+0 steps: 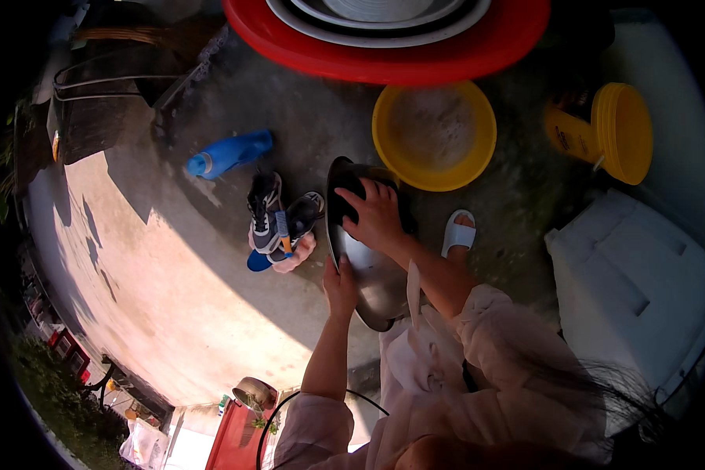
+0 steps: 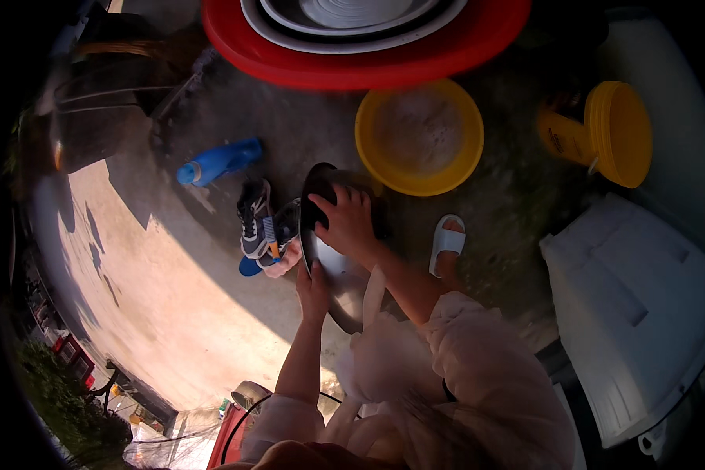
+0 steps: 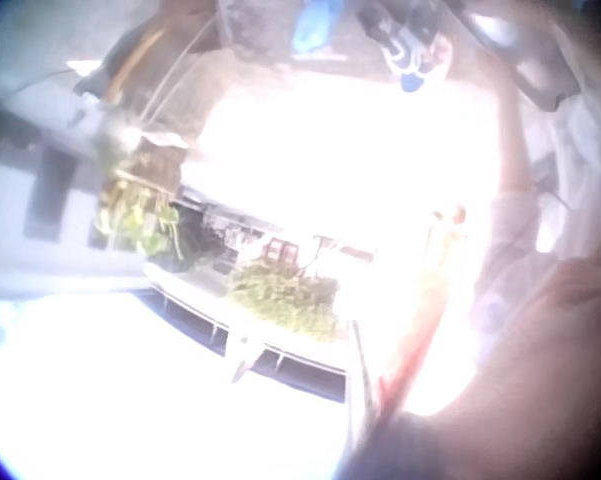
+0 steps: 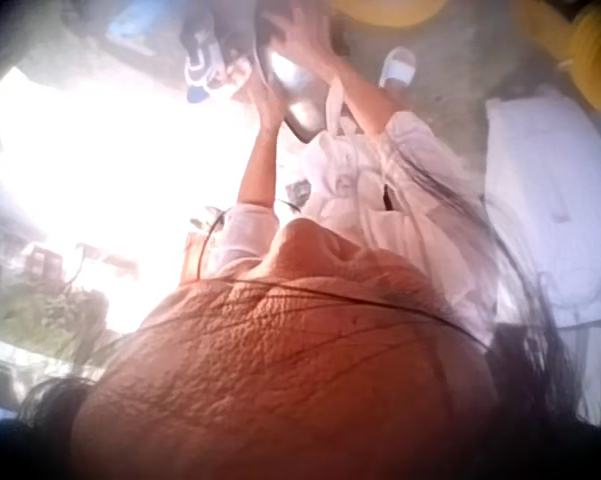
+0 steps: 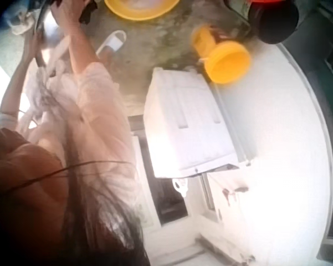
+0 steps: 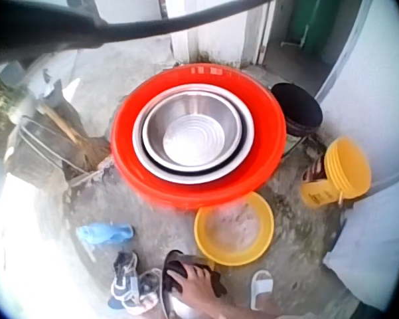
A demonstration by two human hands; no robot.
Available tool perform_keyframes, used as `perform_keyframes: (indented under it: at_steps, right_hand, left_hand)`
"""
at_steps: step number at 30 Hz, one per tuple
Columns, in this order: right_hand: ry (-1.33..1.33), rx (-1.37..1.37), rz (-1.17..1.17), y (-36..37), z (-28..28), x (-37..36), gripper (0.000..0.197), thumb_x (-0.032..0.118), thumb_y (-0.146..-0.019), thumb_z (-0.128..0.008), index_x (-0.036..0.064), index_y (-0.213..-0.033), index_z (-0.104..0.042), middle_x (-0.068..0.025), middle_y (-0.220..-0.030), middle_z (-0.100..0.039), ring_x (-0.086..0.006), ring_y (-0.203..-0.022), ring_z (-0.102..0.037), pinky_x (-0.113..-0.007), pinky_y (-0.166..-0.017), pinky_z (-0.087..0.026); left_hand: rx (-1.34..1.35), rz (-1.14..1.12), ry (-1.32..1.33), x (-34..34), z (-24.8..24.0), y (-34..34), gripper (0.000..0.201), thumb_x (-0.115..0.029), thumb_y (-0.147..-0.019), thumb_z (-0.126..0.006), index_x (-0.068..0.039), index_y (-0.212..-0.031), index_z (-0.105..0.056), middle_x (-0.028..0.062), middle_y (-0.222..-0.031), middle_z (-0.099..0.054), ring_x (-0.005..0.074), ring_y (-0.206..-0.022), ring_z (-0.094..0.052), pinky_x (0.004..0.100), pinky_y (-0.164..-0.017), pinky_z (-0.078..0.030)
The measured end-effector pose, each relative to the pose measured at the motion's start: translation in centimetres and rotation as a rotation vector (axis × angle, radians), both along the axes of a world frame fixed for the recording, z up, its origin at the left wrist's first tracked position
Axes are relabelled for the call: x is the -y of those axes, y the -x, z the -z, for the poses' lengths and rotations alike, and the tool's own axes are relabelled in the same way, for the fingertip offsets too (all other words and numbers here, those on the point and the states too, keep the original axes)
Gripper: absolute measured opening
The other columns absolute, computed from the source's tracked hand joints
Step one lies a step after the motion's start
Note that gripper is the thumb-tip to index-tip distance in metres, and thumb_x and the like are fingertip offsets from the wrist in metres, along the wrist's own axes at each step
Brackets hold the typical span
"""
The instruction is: The person organizes several basins, rinses a black cloth, and then washes several pairs of shoes and slippers using a hose and water in a bucket before placing them aside.
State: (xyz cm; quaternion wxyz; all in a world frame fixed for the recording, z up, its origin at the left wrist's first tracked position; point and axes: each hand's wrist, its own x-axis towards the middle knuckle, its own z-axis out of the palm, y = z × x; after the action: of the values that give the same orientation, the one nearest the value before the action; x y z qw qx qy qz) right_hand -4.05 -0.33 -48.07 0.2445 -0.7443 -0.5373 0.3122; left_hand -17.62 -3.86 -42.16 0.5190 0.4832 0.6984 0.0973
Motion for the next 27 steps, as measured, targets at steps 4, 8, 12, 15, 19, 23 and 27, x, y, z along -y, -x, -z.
perform_keyframes:
  at_steps: [4, 8, 12, 15, 19, 23, 27]
  right_hand:
    - [0.573, -0.197, 0.009, -7.3, 10.7, -6.1, 0.050, 0.042, -0.074, -0.053, 0.0221, -0.120, -0.052, -0.0144, -0.127, -0.041, -0.0323, -0.113, -0.044, -0.042, -0.093, -0.038]
    - [0.305, -0.085, -0.098, -2.5, 6.1, -3.4, 0.044, 0.037, -0.074, -0.056, 0.0197, -0.115, -0.057, -0.0149, -0.119, -0.045, -0.0318, -0.109, -0.044, -0.044, -0.089, -0.037]
    - [-0.051, 0.004, -0.139, 0.4, -3.0, 4.8, 0.045, 0.024, -0.065, -0.066, 0.0226, -0.109, -0.061, -0.0160, -0.112, -0.045, -0.0345, -0.108, -0.038, -0.047, -0.092, -0.030]
    - [-0.112, 0.008, -0.142, 0.0, -3.6, 6.7, 0.047, 0.025, -0.056, -0.068, 0.0241, -0.103, -0.064, -0.0122, -0.111, -0.044, -0.0317, -0.107, -0.038, -0.047, -0.089, -0.030]
    - [-0.033, -0.165, 0.204, -2.9, 1.5, 0.2, 0.034, 0.025, -0.062, -0.068, 0.0172, -0.095, -0.065, -0.0157, -0.106, -0.050, -0.0333, -0.099, -0.048, -0.040, -0.085, -0.040]
    - [0.003, -0.250, 0.083, -5.7, 5.7, -1.2, 0.030, 0.023, -0.063, -0.067, 0.0131, -0.091, -0.066, -0.0165, -0.106, -0.051, -0.0363, -0.096, -0.050, -0.042, -0.082, -0.043]
    - [-0.044, -0.155, -0.126, -2.1, 0.3, 1.8, 0.031, 0.017, -0.065, -0.067, 0.0153, -0.096, -0.065, -0.0142, -0.113, -0.046, -0.0339, -0.105, -0.042, -0.041, -0.088, -0.038]
  left_hand:
    - [0.072, 0.036, -0.140, 2.3, 1.3, -1.4, 0.023, -0.020, -0.090, -0.042, -0.001, -0.099, -0.051, 0.0093, -0.074, -0.054, 0.0182, -0.066, -0.049, 0.0315, -0.061, -0.040]
    - [-0.040, -0.020, -0.043, 2.4, 0.8, 1.1, 0.022, -0.020, -0.090, -0.042, -0.001, -0.098, -0.051, 0.0089, -0.073, -0.053, 0.0168, -0.065, -0.048, 0.0317, -0.059, -0.039]
    - [0.026, 0.007, -0.010, 1.2, 0.3, 1.2, 0.022, -0.020, -0.090, -0.042, 0.000, -0.096, -0.051, 0.0114, -0.075, -0.054, 0.0195, -0.066, -0.049, 0.0334, -0.060, -0.039]
    - [0.061, -0.033, -0.191, 3.0, 1.3, -0.3, 0.023, -0.020, -0.090, -0.042, 0.001, -0.096, -0.050, 0.0145, -0.078, -0.055, 0.0231, -0.068, -0.050, 0.0360, -0.062, -0.040]
    - [0.091, -0.117, -0.019, 2.1, 0.4, -0.7, 0.024, -0.016, -0.088, -0.044, 0.002, -0.103, -0.049, 0.0156, -0.086, -0.057, 0.0256, -0.077, -0.055, 0.0350, -0.069, -0.043]
    - [0.431, -0.294, 0.393, -2.1, 4.1, 0.3, 0.022, -0.014, -0.086, -0.046, -0.003, -0.104, -0.052, 0.0095, -0.087, -0.058, 0.0206, -0.078, -0.056, 0.0317, -0.071, -0.045]
    - [0.202, -0.373, 0.530, -9.6, 8.9, 1.8, 0.022, -0.013, -0.086, -0.046, -0.003, -0.103, -0.054, 0.0079, -0.096, -0.057, 0.0185, -0.083, -0.055, 0.0301, -0.070, -0.045]
